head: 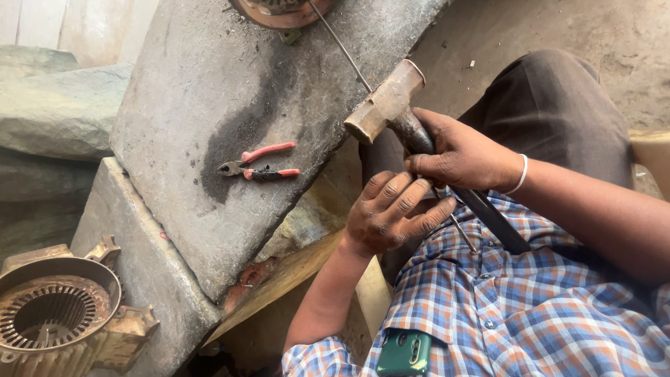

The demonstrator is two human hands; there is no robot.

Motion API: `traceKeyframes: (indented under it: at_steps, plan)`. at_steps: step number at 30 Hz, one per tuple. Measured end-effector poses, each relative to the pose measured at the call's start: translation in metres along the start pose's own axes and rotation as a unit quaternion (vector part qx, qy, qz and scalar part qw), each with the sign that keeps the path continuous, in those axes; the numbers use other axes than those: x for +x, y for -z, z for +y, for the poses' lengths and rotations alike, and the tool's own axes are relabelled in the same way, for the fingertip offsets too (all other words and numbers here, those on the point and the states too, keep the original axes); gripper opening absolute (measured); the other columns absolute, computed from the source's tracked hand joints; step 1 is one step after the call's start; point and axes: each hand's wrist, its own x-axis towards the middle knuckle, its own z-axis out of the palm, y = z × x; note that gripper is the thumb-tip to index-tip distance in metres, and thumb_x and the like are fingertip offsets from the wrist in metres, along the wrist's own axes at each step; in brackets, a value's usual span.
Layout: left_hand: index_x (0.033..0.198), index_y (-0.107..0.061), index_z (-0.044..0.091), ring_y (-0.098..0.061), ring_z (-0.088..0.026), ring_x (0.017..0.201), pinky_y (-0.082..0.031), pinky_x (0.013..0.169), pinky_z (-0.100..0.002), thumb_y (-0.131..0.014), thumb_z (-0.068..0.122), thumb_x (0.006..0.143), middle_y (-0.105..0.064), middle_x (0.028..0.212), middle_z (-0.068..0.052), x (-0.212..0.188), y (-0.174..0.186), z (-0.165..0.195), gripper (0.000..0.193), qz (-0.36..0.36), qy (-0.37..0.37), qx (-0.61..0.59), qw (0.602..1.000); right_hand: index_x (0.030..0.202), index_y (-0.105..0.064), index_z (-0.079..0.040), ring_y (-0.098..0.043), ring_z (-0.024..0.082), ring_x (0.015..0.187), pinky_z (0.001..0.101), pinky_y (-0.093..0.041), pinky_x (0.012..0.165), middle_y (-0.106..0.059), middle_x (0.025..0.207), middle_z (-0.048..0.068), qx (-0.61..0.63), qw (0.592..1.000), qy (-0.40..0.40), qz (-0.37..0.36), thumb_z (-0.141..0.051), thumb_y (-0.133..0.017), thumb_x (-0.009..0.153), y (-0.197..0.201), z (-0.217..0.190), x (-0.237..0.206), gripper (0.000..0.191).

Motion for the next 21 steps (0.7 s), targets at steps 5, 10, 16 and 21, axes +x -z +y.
traceKeyframes:
  at_steps: [5,10,16,21]
  plan:
    - [0.120,-0.065,0.028,-0.060,-0.018,0.114,-0.050,0.107,-0.040,-0.065,0.030,0.107,-0.060,0.116,0.000,0.004,0.003,0.000,0.013,0.019,-0.006,0.008,1.000,0.133,-0.050,-0.004,-0.058,0.008,0.063,0.0255,-0.052,0.051,-0.061,0.083,0.003,-0.004,1.000,0.020,0.000,-0.011,-0.068,0.088,-0.001,0.002,0.006,0.049]
    - [0.098,-0.056,0.015,-0.060,-0.022,0.109,-0.050,0.108,-0.044,-0.066,0.034,0.109,-0.058,0.104,-0.004,0.009,-0.011,-0.009,0.024,0.070,-0.007,-0.021,0.997,0.123,-0.057,-0.002,-0.058,0.007,0.068,0.0260,-0.053,0.056,-0.065,0.084,0.005,-0.127,0.988,0.087,0.028,-0.017,-0.070,0.097,-0.006,-0.013,0.010,0.033]
    - [0.082,-0.059,0.010,-0.061,-0.027,0.079,-0.053,0.096,-0.045,-0.063,0.038,0.104,-0.056,0.074,-0.006,0.016,-0.012,-0.026,0.036,0.086,0.047,-0.124,0.987,0.121,-0.059,-0.004,-0.058,0.015,0.059,0.0335,-0.049,0.053,-0.064,0.071,0.008,-0.225,0.962,0.060,0.143,-0.019,-0.060,0.100,0.010,-0.038,-0.029,0.026]
    - [0.083,-0.064,0.007,-0.062,-0.023,0.068,-0.053,0.083,-0.040,-0.061,0.043,0.105,-0.060,0.070,-0.004,0.031,-0.017,-0.023,0.043,0.183,0.077,-0.109,0.974,0.113,-0.059,-0.002,-0.068,0.019,0.073,0.0337,-0.054,0.065,-0.069,0.087,0.010,-0.327,0.887,0.309,0.098,-0.015,-0.066,0.096,0.035,-0.018,-0.082,0.023]
